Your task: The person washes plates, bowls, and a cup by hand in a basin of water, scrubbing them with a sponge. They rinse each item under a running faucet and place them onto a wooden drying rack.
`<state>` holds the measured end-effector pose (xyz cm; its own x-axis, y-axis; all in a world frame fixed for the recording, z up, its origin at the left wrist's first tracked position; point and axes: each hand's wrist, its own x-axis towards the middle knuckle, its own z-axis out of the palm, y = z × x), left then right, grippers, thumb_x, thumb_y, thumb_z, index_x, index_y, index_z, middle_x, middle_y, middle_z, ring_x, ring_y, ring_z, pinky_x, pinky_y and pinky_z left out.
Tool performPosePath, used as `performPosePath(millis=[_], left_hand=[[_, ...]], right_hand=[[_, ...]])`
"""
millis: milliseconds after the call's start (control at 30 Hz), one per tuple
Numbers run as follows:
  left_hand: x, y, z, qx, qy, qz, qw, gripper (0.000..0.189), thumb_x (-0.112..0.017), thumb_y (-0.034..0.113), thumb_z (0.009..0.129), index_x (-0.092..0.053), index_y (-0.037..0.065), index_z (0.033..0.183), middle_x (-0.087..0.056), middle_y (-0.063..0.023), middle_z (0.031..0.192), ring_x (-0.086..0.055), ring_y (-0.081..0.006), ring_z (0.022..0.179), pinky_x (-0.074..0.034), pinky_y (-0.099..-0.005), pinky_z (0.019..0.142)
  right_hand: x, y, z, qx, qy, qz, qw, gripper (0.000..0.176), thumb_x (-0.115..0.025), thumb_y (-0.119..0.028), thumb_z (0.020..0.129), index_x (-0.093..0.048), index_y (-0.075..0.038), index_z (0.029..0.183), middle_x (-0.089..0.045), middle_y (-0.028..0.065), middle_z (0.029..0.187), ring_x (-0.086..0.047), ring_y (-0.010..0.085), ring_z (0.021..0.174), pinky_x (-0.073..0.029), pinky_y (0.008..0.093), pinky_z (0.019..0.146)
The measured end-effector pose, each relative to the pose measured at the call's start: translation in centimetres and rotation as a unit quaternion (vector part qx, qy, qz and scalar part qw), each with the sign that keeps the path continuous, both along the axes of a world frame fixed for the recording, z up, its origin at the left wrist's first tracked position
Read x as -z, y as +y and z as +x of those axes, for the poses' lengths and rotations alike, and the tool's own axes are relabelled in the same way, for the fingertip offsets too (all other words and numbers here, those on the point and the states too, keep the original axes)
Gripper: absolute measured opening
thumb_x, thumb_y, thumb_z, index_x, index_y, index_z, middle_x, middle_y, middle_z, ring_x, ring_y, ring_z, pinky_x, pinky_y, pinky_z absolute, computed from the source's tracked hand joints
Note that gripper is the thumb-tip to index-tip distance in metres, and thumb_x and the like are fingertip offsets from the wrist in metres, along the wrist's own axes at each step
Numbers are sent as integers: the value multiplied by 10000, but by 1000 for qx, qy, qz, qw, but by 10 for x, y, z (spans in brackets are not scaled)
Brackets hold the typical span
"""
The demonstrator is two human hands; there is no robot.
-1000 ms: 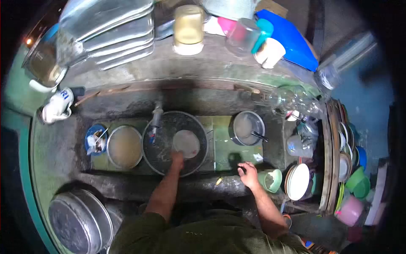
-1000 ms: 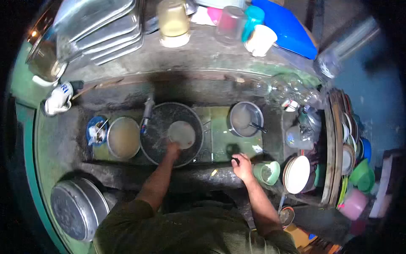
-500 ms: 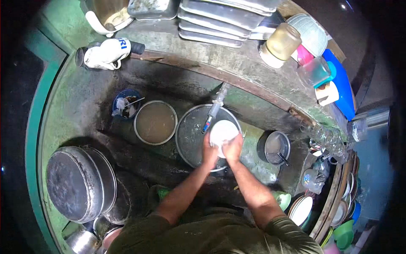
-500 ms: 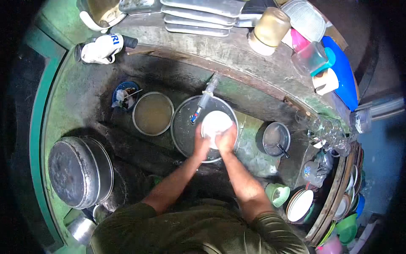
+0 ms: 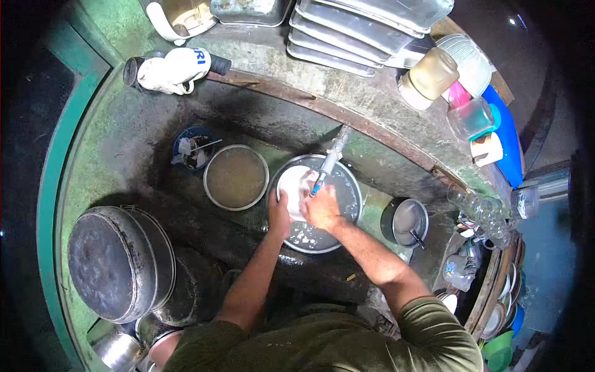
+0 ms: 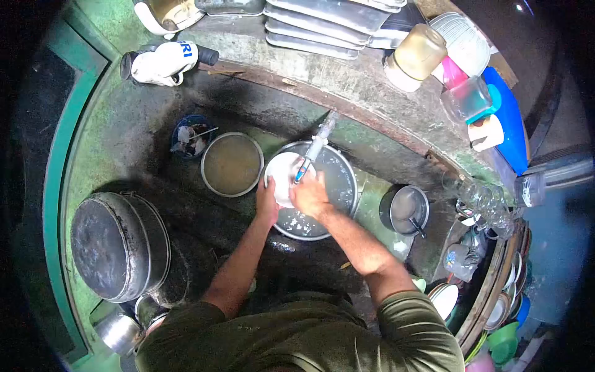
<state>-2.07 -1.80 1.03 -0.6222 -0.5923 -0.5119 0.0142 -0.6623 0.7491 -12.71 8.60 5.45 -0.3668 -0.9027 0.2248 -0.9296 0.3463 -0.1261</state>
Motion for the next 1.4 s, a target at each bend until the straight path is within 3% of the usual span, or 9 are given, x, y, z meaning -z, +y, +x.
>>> performPosePath(millis=[100,167,267,500,933,1000,1133,1200,1400], left_hand=[[9,4,-8,34,54,161,985,408,-479,291,999,-430,36,1314,-580,-120,1206,-624,-263,1051,-537,-412,864],[30,7,-22,40,77,182,980,385,-484,326,1000,-502,25,1239,-624,-97,1103,-638,-233,974,-536,-386,818],[104,15,-66,101,-15,-147,984,414,-545,447,957,-625,49,1036,-610,-17,791,-579,-157,697,-497,-306,679],[61,-7,-61,136,79,185,970,249,-519,266,948,-633,47,910,-671,-91,844,-645,-201,726,-539,-354,675],[18,-44,9,247,176,139,943,458,-497,355,978,-492,23,1293,-567,-139,1247,-522,-295,1195,-392,-480,1044],[13,-34,-6,201,86,170,961,499,-465,424,984,-504,27,1283,-583,-148,1228,-549,-310,1167,-425,-475,1016],[28,-6,-55,282,37,89,954,460,-497,379,980,-527,5,1246,-637,-152,1085,-630,-281,974,-521,-418,865],[71,-7,-75,317,51,22,947,421,-516,322,972,-524,3,1247,-636,-145,1078,-628,-262,960,-521,-393,854],[53,-1,-83,218,-96,-64,969,354,-484,283,978,-528,62,1251,-651,-73,970,-587,-140,857,-501,-303,764]], right_hand=[[1,19,-22,219,-218,-146,940,410,-574,-37,769,-555,-23,1178,-605,191,1035,-589,370,992,-456,421,903],[12,37,-40,317,-712,-209,590,552,-559,38,751,-491,-17,1296,-590,209,1213,-573,314,1133,-452,375,975],[26,48,-17,236,-366,-222,872,599,-533,92,735,-481,-14,1323,-598,210,1183,-581,328,1112,-439,401,987],[19,48,31,83,-124,-42,988,617,-595,-61,782,-460,-119,1381,-408,262,1275,-399,441,1199,-334,538,997],[25,2,-14,313,-409,-88,853,492,-583,-370,870,-545,-106,1283,-614,237,1154,-580,406,1091,-468,499,923],[23,43,-19,289,-831,-159,449,507,-617,-372,867,-551,-69,1268,-641,189,1110,-633,316,997,-506,434,870],[11,109,10,94,-836,-305,446,472,-630,-364,872,-588,-20,1192,-663,155,1028,-644,242,911,-509,398,811],[-8,132,23,124,-566,-110,807,398,-624,-319,884,-619,6,1114,-671,161,947,-641,233,867,-497,398,772],[-79,267,59,249,-597,-347,679,291,-588,-252,915,-635,17,1017,-660,85,911,-584,173,835,-478,376,762]])
